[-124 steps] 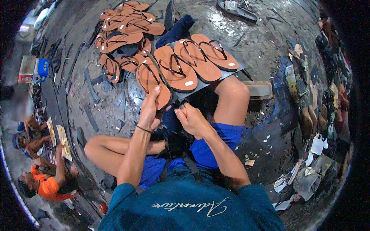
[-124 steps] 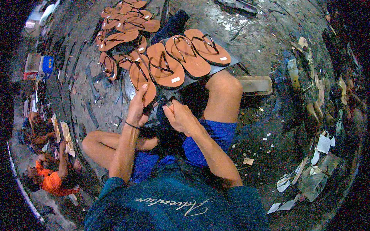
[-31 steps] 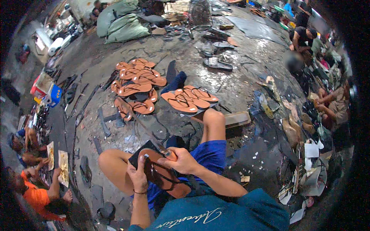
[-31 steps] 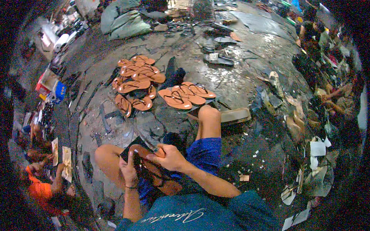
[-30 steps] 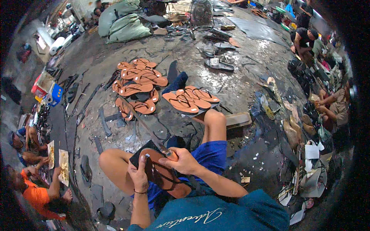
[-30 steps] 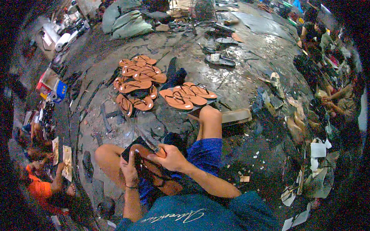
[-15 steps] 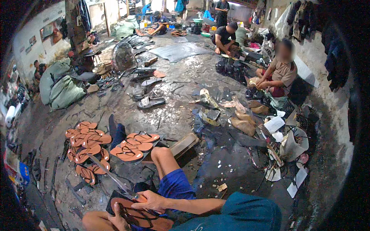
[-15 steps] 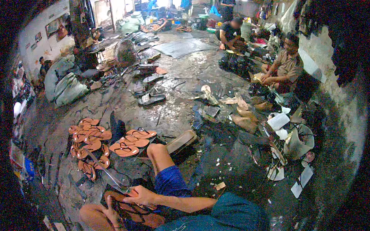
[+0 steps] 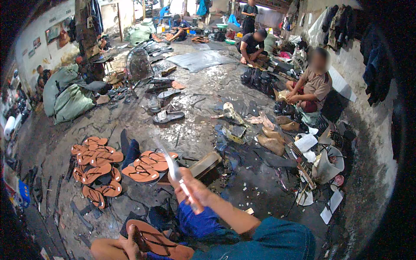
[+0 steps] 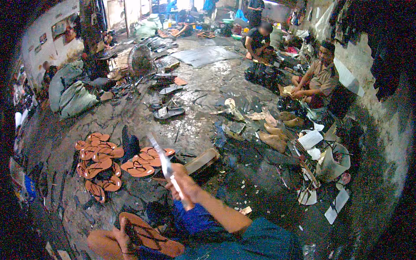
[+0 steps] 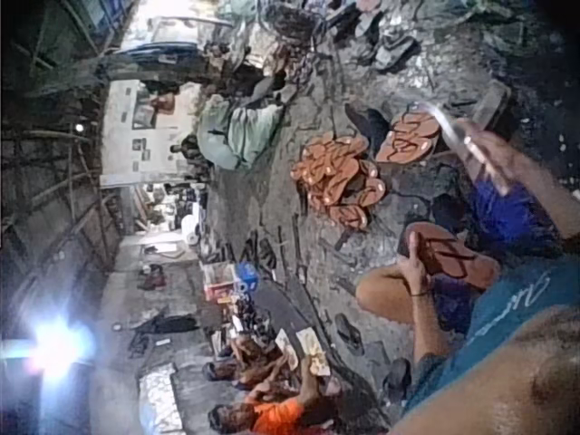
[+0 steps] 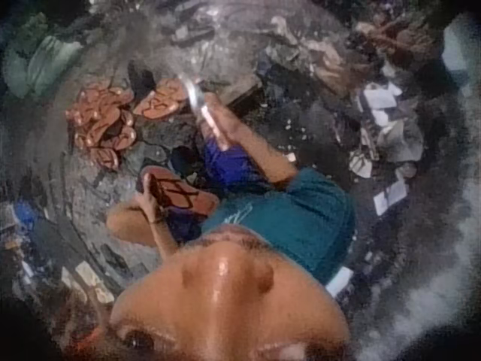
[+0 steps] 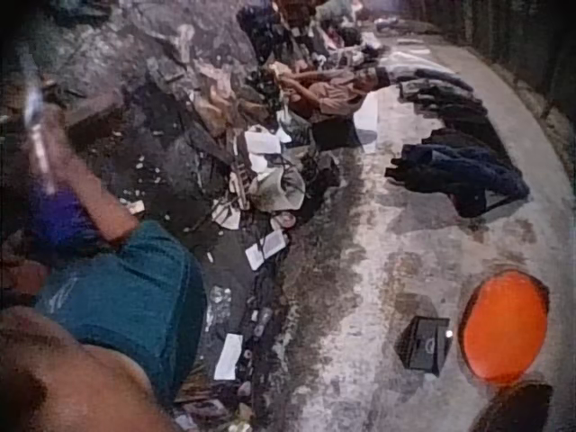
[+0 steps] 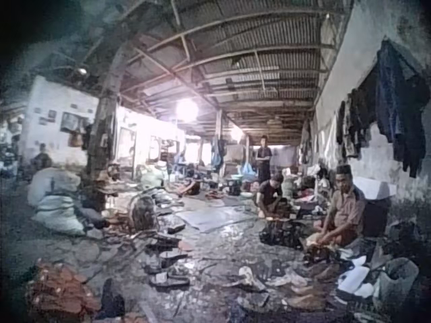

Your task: The person sits on the floor and uses a knife to trim and shape the soles of multiple flip-flops. They handle each sandal one at a time, cutting along the edges and occasionally adjusting the straps before placing the finished items in a pile.

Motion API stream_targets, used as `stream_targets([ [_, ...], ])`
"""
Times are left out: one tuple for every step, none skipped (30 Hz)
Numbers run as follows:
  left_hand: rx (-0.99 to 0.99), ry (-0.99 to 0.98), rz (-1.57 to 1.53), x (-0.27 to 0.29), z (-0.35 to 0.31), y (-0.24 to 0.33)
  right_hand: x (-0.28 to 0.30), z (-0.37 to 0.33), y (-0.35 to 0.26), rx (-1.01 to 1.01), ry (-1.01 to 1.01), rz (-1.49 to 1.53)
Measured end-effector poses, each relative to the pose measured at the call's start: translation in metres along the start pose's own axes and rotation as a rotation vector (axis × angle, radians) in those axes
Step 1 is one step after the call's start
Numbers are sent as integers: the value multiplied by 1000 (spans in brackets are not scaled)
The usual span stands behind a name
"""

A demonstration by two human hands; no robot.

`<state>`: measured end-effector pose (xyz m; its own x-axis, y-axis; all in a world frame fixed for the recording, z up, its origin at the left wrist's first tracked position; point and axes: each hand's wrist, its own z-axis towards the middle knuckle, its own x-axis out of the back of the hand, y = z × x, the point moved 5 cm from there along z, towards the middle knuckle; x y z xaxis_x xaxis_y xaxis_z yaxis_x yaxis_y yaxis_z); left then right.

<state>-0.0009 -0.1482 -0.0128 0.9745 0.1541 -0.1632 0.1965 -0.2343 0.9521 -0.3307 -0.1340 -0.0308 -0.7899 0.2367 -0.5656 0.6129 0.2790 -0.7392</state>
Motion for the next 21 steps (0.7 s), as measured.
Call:
stream_targets([
  [16, -33, -11, -6, 1, 1, 24, -1, -11, 42, 50, 40],
  [25, -57, -13, -7, 2, -1, 58, 5, -15, 114, 131, 37],
  [31, -77, -3, -11, 5, 1, 83, 6, -19, 147, 208, 65],
  [36, -93, 59, 2, 18, -13, 105, 7, -23, 180, 283, 93],
  [43, -114, 119, 14, 31, -27, 125, 7, -24, 209, 355, 102],
  [49, -132, 184, 16, 37, -30, 144, 8, -20, 236, 425, 116],
  [87, -89, 224, 23, 35, -34, 162, 11, -12, 205, 482, 110],
  [81, -65, 172, 13, 28, -32, 195, 19, 4, 155, 477, 158],
  [68, -31, 124, 2, 18, -27, 216, 25, 19, 117, 549, 124],
  [47, 5, 76, -3, 14, -23, 223, 29, 29, 81, 613, 92],
  [73, 20, 94, -2, 14, -23, 229, 33, 37, 85, 642, 6],
  [97, 41, 116, 2, 13, -23, 225, 37, 41, 86, 664, -78],
  [122, 61, 136, 6, 14, -25, 220, 43, 43, 91, 680, -182],
  [134, 53, 107, 10, 16, -31, 215, 49, 47, 87, 655, -213],
  [144, 46, 78, 13, 18, -36, 210, 56, 49, 82, 668, -230],
  [154, 38, 50, 15, 20, -39, 205, 62, 49, 78, 682, -246],
  [146, 21, 51, 17, 23, -41, 201, 68, 49, 90, 657, -275],
  [142, 7, 56, 19, 23, -40, 197, 73, 52, 97, 631, -302],
  [145, -18, 56, 16, 23, -40, 198, 72, 53, 107, 620, -334],
  [167, -18, 56, 13, 22, -40, 215, 75, 65, 168, 618, -457],
  [202, -40, 44, 1, 20, -43, 258, 70, 84, 233, 641, -592],
])
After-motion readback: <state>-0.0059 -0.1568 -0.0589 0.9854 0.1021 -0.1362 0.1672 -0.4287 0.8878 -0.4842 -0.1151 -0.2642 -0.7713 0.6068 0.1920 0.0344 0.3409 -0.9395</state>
